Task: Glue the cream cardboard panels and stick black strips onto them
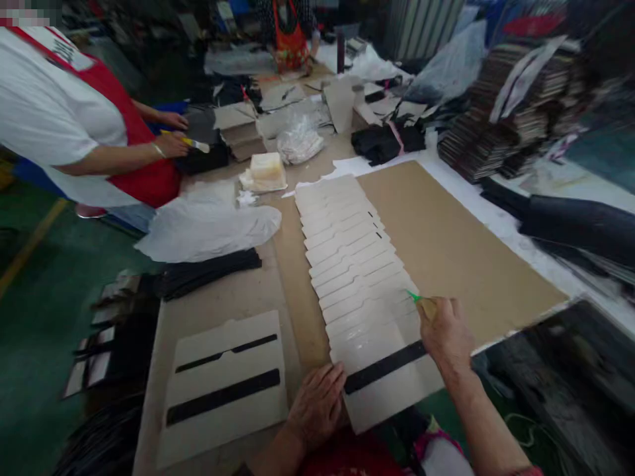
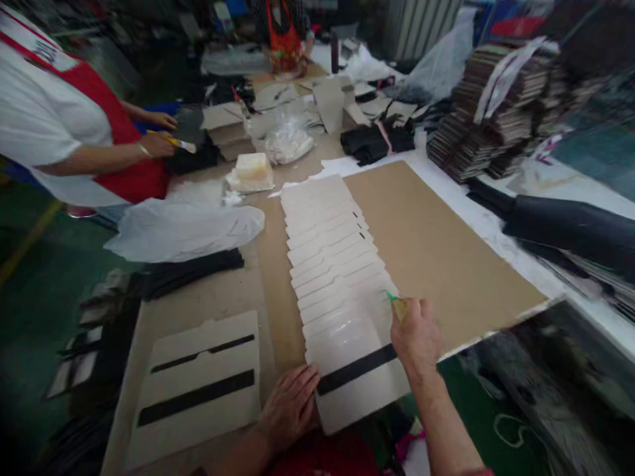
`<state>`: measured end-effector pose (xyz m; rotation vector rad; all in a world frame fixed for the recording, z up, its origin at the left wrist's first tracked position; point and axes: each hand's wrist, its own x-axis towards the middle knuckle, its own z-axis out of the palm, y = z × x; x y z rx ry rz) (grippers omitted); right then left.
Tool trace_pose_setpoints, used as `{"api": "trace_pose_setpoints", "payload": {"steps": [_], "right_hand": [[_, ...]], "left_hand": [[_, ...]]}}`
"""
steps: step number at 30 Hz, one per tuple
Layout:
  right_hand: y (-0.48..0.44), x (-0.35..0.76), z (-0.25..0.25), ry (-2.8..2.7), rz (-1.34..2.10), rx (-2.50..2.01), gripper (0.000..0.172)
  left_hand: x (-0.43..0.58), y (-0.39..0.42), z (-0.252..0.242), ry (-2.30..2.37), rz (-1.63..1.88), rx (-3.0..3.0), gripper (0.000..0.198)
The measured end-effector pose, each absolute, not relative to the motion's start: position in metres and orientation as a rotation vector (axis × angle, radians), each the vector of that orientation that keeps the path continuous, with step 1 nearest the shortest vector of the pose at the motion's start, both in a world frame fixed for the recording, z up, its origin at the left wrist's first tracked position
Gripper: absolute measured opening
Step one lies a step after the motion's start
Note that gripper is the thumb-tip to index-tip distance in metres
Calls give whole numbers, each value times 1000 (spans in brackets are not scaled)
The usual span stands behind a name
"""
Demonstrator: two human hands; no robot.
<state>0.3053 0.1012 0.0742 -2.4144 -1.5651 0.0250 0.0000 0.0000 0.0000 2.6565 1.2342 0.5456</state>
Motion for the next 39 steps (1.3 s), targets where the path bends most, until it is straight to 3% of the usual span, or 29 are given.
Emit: {"api": "trace_pose_setpoints", "payload": {"steps": [26,31,39], "right_hand": [[79,306,58,-1431,275,-2128,38],[104,328,51,-1155,158,-2044,43],[140,330,44,-1198,143,-2099,37]], "left_hand": [[1,-4,3,1235,466,2660,43],[-1,-6,-2,1220,405,2684,45],[-3,-6,-4,1201,361,2706,49]]}}
